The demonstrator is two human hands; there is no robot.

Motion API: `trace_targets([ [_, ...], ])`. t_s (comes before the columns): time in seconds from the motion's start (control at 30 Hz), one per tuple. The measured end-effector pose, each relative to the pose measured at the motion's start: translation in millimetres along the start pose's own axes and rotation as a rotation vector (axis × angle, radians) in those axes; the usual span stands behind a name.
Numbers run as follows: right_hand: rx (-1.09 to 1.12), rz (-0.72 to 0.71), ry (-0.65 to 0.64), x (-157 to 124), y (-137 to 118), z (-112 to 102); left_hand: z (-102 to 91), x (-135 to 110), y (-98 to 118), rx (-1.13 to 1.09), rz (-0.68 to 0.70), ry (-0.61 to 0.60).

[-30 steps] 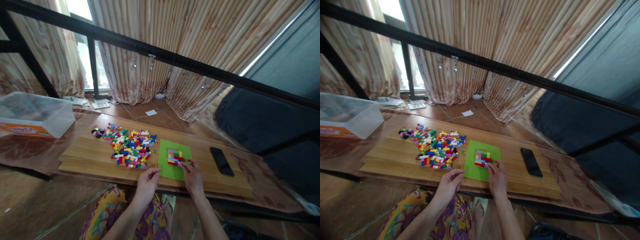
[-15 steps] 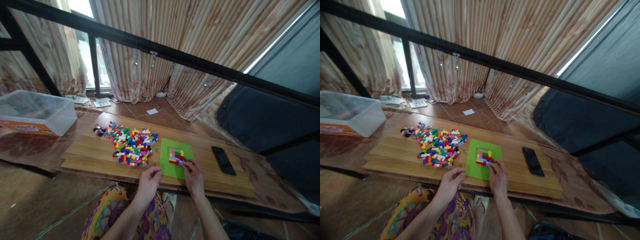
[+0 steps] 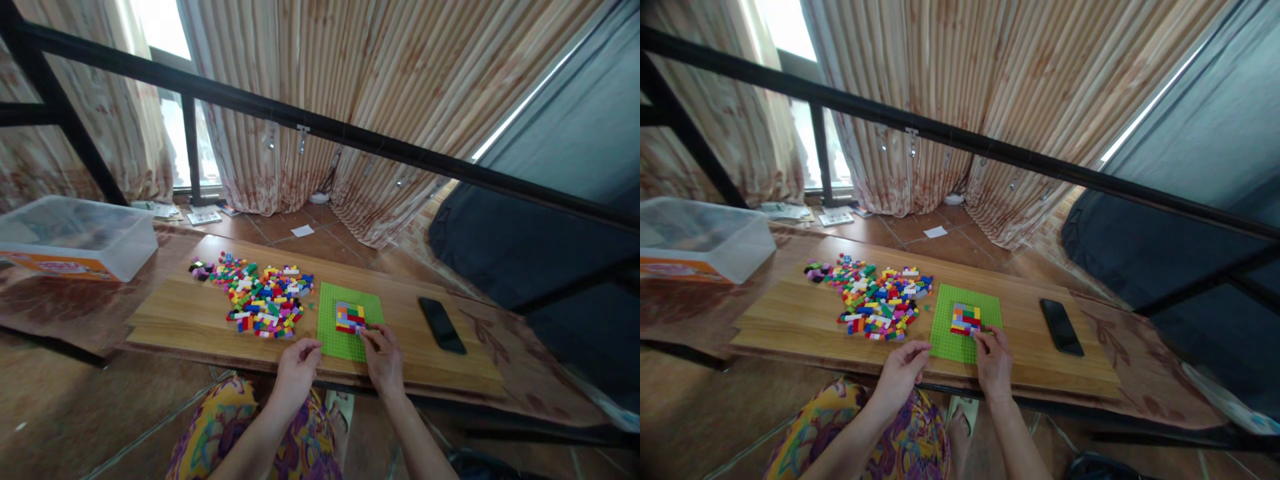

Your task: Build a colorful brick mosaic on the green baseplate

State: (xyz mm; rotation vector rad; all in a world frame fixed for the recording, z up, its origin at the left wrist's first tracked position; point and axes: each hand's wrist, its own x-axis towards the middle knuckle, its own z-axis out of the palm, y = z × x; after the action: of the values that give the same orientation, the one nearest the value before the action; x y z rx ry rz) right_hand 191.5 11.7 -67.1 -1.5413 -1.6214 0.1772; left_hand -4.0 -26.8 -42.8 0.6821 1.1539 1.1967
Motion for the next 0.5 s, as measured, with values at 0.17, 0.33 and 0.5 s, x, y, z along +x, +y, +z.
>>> trace_targets([
  [0.17,0.033,0.057,0.091,9,-7,-9,-0.2,-1,-2,-0.025,0.005,-0.012],
  [0.33,0.02,0.024,0.095,42,-11,-13,-0.3,1,-4,-0.038,-0.003,-0.021],
  [0.5,-0.114,-0.006,-0.064,82,-15,7,0.1,3,-8,-0.019,-0.002,-0.015],
])
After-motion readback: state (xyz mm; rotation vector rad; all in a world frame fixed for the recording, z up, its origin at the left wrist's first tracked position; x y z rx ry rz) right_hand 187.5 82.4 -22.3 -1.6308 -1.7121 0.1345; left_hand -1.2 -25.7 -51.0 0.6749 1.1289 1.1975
